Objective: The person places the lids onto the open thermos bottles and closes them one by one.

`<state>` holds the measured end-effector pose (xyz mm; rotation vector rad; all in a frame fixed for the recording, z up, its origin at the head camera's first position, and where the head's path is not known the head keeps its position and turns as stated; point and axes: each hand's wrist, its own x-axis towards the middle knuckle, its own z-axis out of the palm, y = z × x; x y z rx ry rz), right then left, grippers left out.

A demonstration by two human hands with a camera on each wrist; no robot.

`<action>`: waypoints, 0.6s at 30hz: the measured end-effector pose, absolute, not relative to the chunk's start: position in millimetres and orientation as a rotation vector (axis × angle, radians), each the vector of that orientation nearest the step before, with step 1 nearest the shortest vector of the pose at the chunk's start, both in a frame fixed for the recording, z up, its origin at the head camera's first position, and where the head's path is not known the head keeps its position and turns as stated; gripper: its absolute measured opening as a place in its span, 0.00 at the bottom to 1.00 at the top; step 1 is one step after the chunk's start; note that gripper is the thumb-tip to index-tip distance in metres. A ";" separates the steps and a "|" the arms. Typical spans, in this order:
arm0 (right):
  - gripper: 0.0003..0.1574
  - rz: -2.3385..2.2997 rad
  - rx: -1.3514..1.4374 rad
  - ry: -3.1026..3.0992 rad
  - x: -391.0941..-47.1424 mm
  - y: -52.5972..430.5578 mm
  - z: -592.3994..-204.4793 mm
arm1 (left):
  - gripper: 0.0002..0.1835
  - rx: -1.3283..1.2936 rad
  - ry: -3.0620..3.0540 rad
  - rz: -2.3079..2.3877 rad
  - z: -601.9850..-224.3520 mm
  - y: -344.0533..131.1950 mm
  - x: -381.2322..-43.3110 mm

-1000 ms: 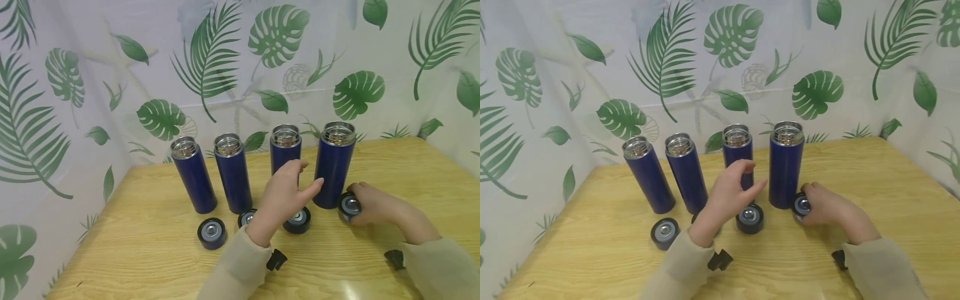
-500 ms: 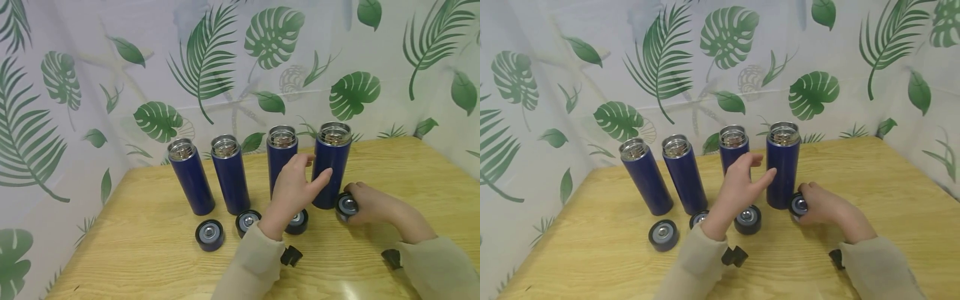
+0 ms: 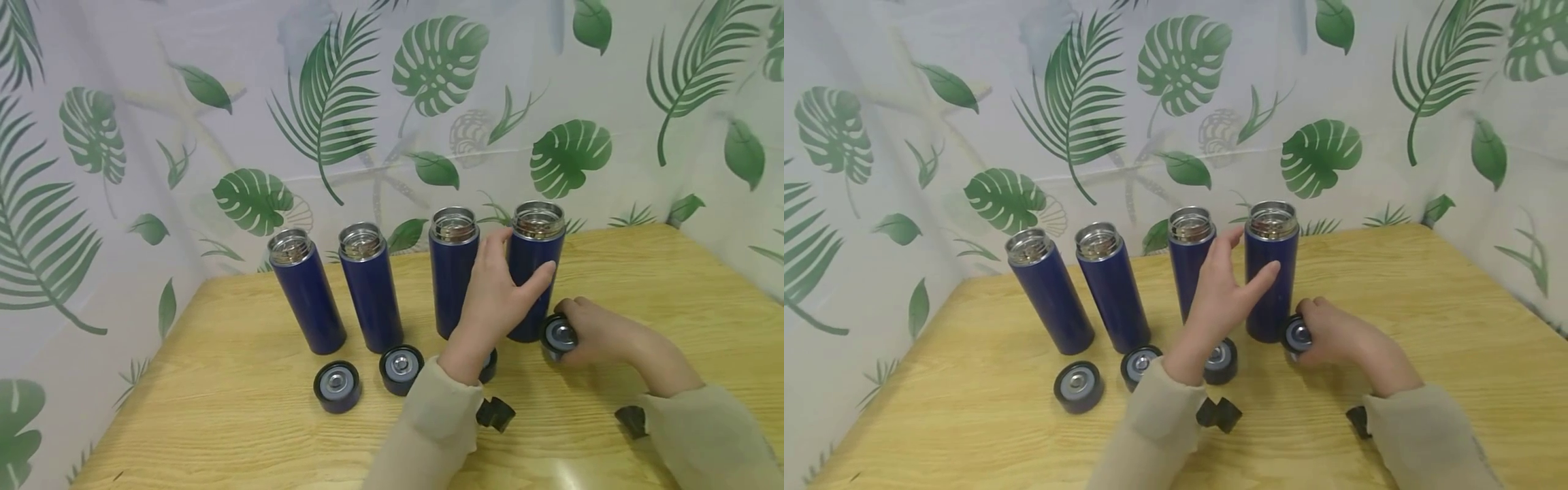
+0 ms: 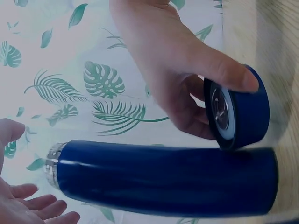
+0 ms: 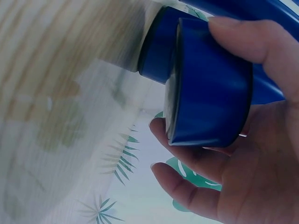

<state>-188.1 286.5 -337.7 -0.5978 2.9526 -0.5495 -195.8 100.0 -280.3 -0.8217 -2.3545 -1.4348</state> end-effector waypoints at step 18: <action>0.40 -0.579 -0.557 2.945 -185.6 285.7 -333.9 | 0.41 -0.621 -2.378 -1.782 -313.2 123.5 -223.3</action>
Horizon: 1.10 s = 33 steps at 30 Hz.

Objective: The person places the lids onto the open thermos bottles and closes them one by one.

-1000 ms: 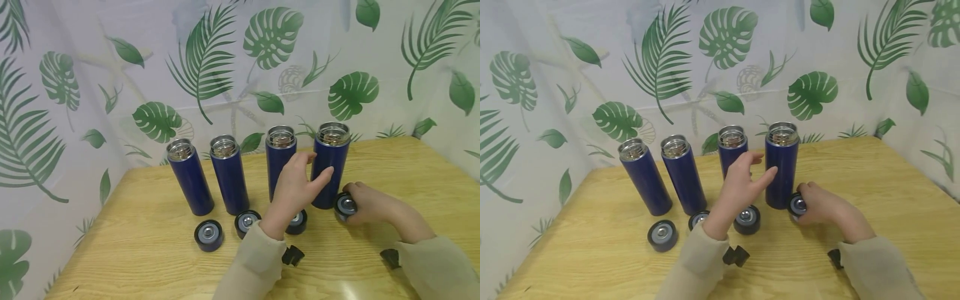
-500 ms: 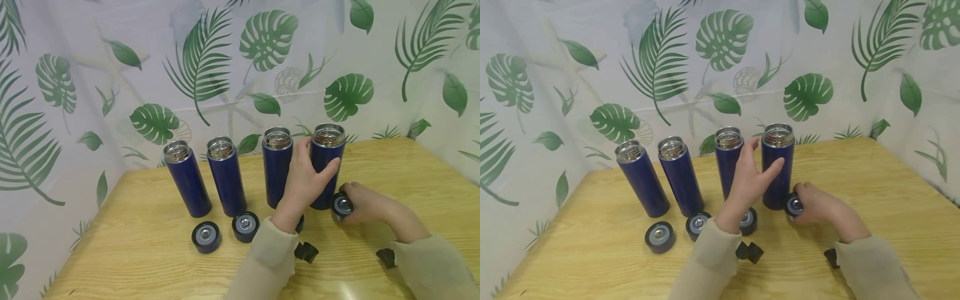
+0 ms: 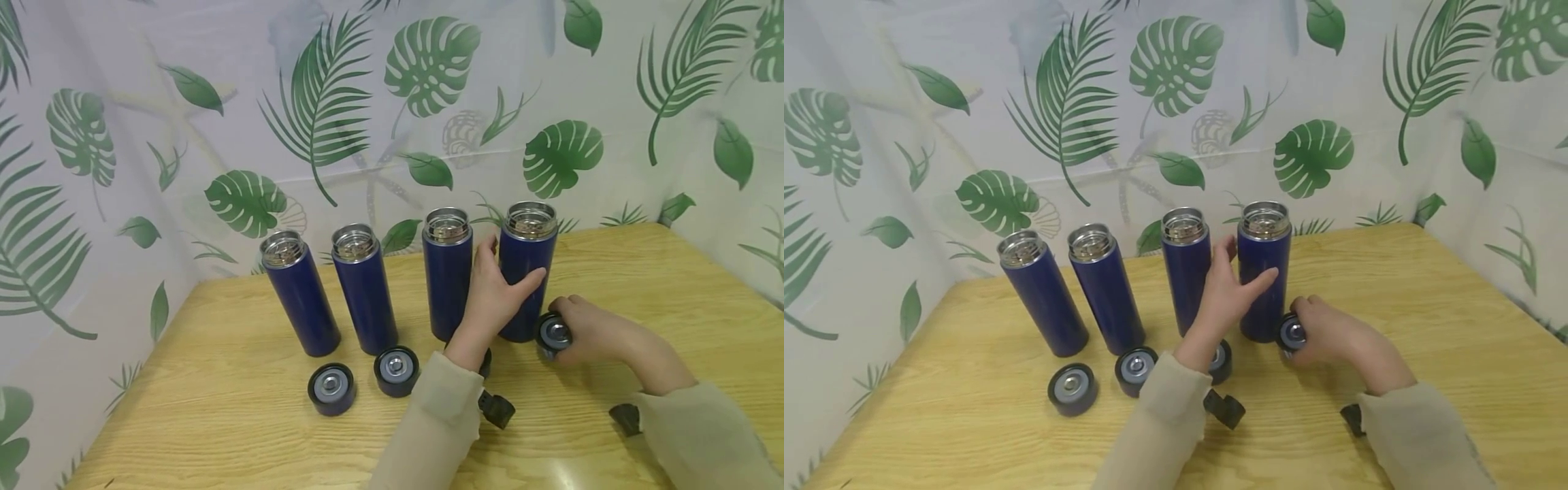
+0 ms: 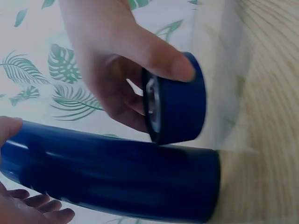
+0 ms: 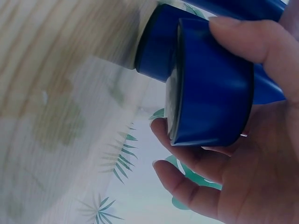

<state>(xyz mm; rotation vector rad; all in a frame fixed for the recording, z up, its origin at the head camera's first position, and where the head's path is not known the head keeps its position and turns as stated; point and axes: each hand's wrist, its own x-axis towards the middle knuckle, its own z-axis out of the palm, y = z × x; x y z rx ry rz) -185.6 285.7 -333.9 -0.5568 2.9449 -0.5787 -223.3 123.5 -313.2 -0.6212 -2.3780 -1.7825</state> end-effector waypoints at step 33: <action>0.42 -0.686 -0.604 3.074 -186.1 294.6 -322.1 | 0.38 -0.629 -2.503 -1.741 -334.0 126.8 -238.7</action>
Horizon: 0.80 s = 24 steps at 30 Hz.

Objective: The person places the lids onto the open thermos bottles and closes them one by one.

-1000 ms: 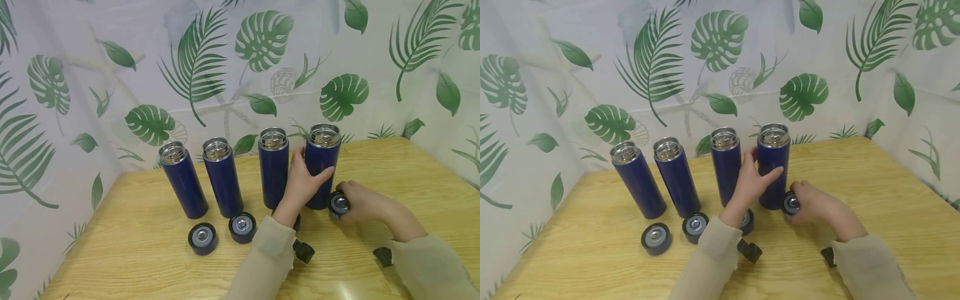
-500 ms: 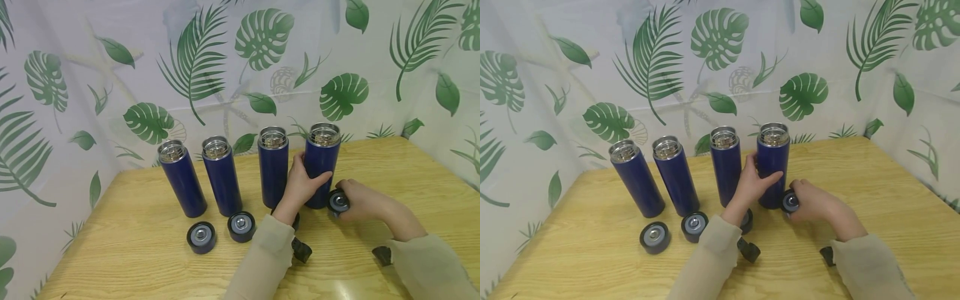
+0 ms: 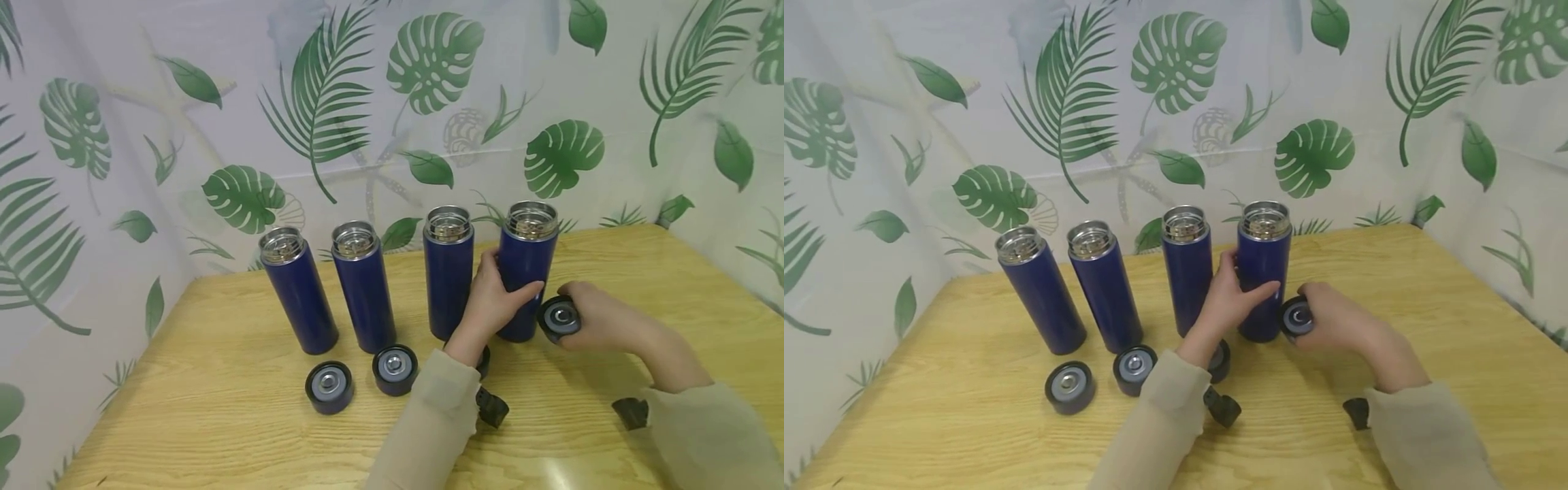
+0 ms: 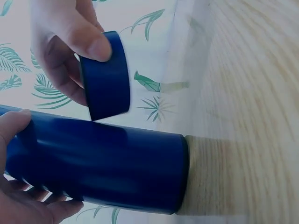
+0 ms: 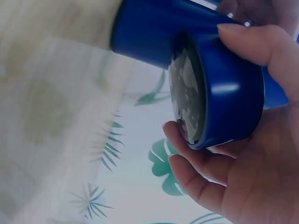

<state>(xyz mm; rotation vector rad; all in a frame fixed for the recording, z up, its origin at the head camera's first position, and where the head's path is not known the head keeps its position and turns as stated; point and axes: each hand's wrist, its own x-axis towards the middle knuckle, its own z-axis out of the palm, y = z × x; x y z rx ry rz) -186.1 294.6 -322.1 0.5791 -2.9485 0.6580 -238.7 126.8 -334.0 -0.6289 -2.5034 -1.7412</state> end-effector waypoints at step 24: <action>0.55 0.863 0.086 -2.617 -172.2 294.8 -259.6 | 0.38 -0.726 -2.575 -1.688 -329.3 116.9 -231.3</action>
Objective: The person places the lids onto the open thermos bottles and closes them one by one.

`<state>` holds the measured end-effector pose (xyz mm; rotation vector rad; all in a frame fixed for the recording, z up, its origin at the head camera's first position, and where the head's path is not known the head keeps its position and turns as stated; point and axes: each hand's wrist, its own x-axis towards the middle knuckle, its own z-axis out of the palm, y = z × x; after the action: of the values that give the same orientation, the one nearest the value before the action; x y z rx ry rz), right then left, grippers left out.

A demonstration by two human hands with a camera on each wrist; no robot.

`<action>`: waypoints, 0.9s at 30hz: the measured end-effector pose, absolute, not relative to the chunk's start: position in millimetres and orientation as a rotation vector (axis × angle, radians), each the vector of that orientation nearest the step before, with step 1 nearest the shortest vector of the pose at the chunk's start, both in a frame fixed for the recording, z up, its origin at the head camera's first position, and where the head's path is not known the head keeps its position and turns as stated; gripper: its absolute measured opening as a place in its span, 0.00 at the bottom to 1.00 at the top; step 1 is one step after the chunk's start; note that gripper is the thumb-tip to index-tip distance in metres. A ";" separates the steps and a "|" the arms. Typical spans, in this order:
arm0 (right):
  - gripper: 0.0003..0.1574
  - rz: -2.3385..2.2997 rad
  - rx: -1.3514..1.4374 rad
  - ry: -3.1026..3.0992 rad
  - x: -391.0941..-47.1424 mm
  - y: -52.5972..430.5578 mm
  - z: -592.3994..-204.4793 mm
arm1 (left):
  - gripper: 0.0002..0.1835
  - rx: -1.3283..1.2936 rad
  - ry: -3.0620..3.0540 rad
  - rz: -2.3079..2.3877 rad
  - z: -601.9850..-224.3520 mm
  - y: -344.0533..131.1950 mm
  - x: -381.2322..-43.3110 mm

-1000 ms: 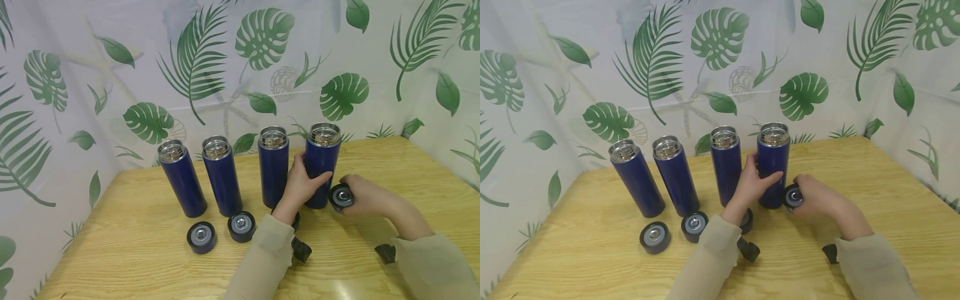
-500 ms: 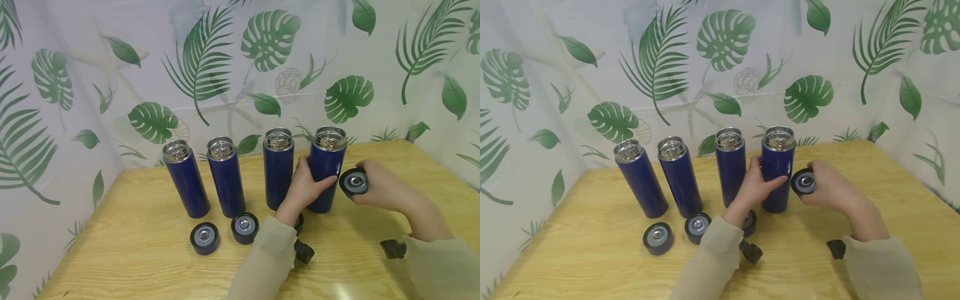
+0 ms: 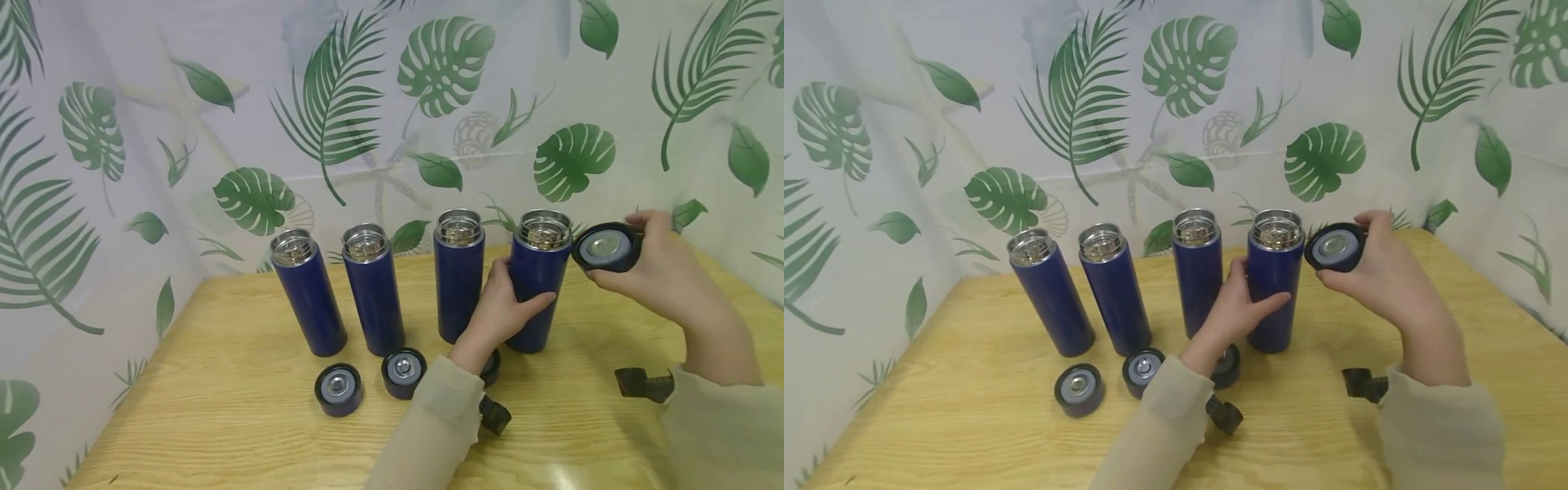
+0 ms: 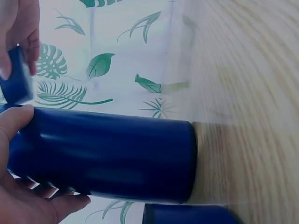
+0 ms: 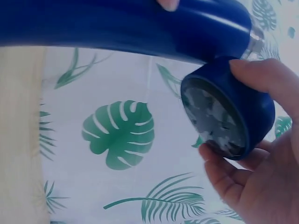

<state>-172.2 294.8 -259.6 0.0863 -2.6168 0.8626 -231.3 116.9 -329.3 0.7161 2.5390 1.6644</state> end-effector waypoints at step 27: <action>0.43 1.559 0.142 -1.803 -190.9 278.2 -262.0 | 0.39 0.839 2.599 1.551 -333.1 112.7 -231.7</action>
<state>-190.9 278.2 -262.0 0.1420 -1.8034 1.5585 -231.7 112.7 -333.1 0.8386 2.5991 1.5515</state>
